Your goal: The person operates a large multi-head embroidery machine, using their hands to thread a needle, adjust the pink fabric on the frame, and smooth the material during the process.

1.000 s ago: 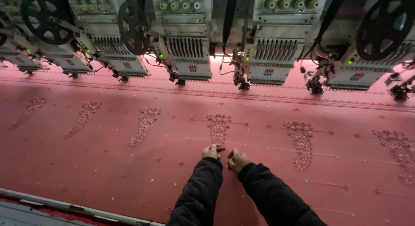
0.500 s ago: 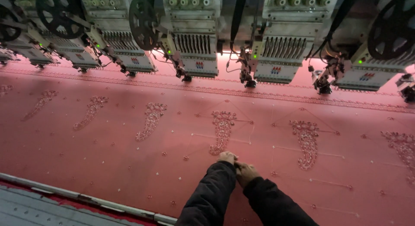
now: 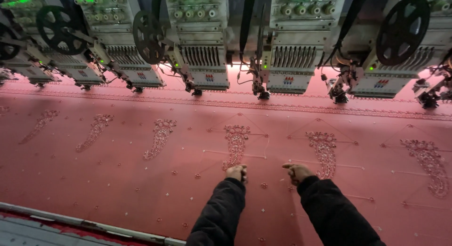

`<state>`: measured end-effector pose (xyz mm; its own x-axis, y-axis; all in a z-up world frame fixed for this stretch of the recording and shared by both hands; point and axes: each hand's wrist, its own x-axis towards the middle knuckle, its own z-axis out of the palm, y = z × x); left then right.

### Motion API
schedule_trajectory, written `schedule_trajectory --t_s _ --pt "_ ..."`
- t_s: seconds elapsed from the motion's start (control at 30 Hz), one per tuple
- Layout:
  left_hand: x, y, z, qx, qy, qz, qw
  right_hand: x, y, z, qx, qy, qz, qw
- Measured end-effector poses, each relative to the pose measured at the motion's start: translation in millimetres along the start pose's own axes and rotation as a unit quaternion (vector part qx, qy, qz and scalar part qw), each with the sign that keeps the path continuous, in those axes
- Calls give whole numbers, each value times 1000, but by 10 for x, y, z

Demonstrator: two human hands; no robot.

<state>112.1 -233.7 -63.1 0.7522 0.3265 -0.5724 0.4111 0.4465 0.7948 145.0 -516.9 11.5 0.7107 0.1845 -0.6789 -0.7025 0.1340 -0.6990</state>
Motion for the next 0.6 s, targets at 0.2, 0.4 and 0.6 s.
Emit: schedule_trajectory --t_s 0.2,0.4,0.6 --pt "-195 -355 711 36 -53 -53 997 441 15 243 29 64 -9 997" --pt "-18 -551 928 63 -65 -48 995 949 105 203 -78 101 5 992" --pt "-112 -535 834 100 -161 39 981 1647 277 450 -395 69 -12 916"
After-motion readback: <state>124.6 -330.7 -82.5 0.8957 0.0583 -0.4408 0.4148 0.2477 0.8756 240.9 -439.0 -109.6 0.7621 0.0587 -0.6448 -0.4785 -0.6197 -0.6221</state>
